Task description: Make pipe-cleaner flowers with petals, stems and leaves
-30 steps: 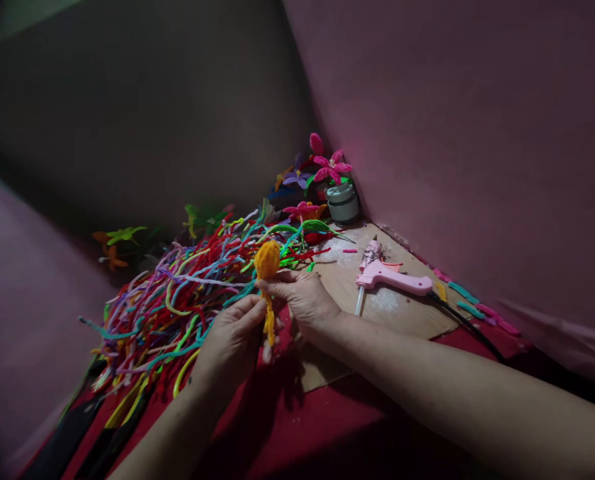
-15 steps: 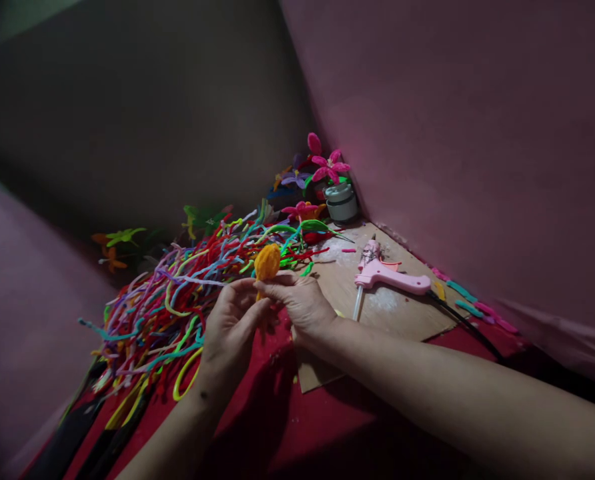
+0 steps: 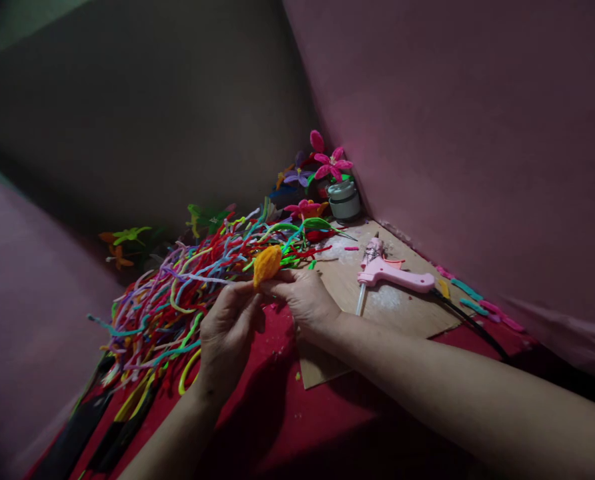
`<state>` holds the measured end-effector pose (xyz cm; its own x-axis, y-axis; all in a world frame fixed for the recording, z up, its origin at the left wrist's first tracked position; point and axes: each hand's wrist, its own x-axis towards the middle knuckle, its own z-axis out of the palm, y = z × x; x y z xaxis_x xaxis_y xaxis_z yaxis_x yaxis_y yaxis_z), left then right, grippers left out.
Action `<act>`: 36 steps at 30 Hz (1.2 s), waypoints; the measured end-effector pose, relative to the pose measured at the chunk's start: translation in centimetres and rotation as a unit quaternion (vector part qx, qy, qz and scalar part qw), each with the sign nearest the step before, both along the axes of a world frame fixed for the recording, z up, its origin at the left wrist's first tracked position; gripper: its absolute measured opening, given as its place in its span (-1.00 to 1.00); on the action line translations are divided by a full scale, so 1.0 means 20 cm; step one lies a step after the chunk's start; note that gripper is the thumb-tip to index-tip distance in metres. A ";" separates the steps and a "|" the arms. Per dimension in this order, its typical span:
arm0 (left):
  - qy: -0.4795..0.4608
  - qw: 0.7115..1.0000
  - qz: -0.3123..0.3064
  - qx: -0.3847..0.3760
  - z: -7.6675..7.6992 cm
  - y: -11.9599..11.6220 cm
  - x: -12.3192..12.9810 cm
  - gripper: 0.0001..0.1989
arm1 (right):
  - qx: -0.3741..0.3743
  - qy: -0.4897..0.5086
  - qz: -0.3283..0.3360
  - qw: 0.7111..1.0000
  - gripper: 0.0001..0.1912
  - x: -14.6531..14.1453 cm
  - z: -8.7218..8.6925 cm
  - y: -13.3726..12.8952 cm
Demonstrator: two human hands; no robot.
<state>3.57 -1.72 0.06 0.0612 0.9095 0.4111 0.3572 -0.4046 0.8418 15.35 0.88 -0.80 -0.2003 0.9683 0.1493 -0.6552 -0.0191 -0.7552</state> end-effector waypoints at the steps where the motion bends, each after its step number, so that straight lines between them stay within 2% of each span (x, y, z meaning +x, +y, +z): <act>1: -0.009 1.000 -0.001 -0.007 0.00 0.00 0.00 -0.88 | -0.001 0.002 -0.007 1.000 -0.79 0.00 0.01 0.00; 4: -0.046 0.998 0.001 -0.043 0.03 0.00 0.01 -0.90 | 0.001 -0.002 -0.016 1.000 -0.80 0.00 0.00 0.00; 9: -0.102 0.987 -0.031 -0.123 0.06 0.01 -0.01 -0.85 | 0.061 -0.019 0.008 0.998 -0.81 0.02 -0.01 0.03; 12: -0.067 0.991 -0.022 -0.113 0.07 0.01 -0.01 -0.86 | 0.075 -0.038 -0.014 0.996 -0.83 0.04 0.01 0.03; 17: 0.044 0.997 -0.015 -0.061 0.04 0.01 -0.01 -0.91 | 0.066 -0.070 -0.058 0.994 -0.87 0.05 0.03 0.03; 20: 0.069 0.994 -0.007 -0.079 0.03 0.01 -0.02 -0.88 | 0.045 -0.087 -0.053 0.994 -0.84 0.05 0.03 0.04; 27: 0.042 0.992 -0.004 -0.115 0.04 0.03 -0.05 -0.85 | 0.046 -0.081 -0.055 0.994 -0.84 0.04 0.01 0.06; 33: 0.132 0.989 0.022 -0.057 0.04 0.03 -0.02 -0.90 | 0.037 -0.067 -0.052 0.996 -0.85 0.04 -0.01 0.06; 36: 0.184 0.981 0.036 -0.044 0.03 0.02 -0.01 -0.82 | 0.031 -0.058 -0.044 0.997 -0.85 0.04 0.00 0.06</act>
